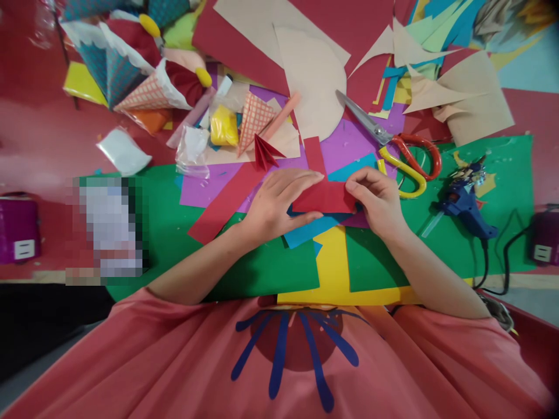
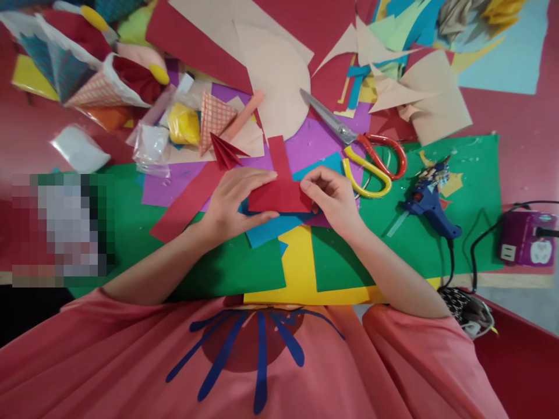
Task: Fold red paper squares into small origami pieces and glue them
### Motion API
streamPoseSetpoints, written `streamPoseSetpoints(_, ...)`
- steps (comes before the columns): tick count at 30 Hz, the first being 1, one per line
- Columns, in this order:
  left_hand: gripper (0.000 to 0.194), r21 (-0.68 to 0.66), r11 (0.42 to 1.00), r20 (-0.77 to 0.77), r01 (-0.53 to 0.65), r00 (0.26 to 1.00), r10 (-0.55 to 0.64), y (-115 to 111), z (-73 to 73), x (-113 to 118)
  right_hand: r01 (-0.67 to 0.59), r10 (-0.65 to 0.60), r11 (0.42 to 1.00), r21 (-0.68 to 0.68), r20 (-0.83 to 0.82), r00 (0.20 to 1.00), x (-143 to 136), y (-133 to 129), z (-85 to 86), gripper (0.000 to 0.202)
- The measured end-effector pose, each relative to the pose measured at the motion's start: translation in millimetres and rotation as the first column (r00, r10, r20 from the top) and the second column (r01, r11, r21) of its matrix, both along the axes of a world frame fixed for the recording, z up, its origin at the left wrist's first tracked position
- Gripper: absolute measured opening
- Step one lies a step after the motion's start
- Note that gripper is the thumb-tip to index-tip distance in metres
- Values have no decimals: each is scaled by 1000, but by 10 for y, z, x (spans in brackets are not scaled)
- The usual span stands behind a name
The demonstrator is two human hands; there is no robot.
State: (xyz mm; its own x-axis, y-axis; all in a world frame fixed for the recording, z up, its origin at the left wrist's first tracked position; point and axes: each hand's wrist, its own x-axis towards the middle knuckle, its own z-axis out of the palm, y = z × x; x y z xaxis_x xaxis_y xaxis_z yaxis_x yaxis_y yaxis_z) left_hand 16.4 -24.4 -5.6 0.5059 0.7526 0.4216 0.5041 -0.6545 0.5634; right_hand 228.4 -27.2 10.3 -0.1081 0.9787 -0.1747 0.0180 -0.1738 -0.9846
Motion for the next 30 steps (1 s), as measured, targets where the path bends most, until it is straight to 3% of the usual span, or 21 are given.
streamPoseSetpoints(11, 64, -130, 990, -60, -48, 997, 40, -7, 34, -2, -63, 52, 995, -77, -139, 989, 10, 0, -43, 29)
streamPoseSetpoints(14, 68, -233, 970, -44, -69, 997, 61, 7, 68, -12, -149, 143, 989, -13, -218, 966, 8, -16, -46, 47)
streamPoseSetpoints(17, 68, -299, 951, -28, -82, 997, 77, 8, 83, -19, -226, 229, 973, 36, -175, 958, -17, -46, -54, 65)
streamPoseSetpoints(21, 68, -279, 958, -18, -61, 998, 58, -20, 60, -3, -246, 248, 967, 61, -20, 969, -59, -90, -65, 58)
streamPoseSetpoints(26, 66, -271, 962, 7, -39, 999, 43, -41, 47, 18, -222, 221, 972, 71, 16, 975, -69, -100, -74, 56)
streamPoseSetpoints(30, 59, -413, 911, 121, 8, 992, 46, -28, 63, 12, -220, 222, 973, 72, -25, 975, -59, -85, -68, 49)
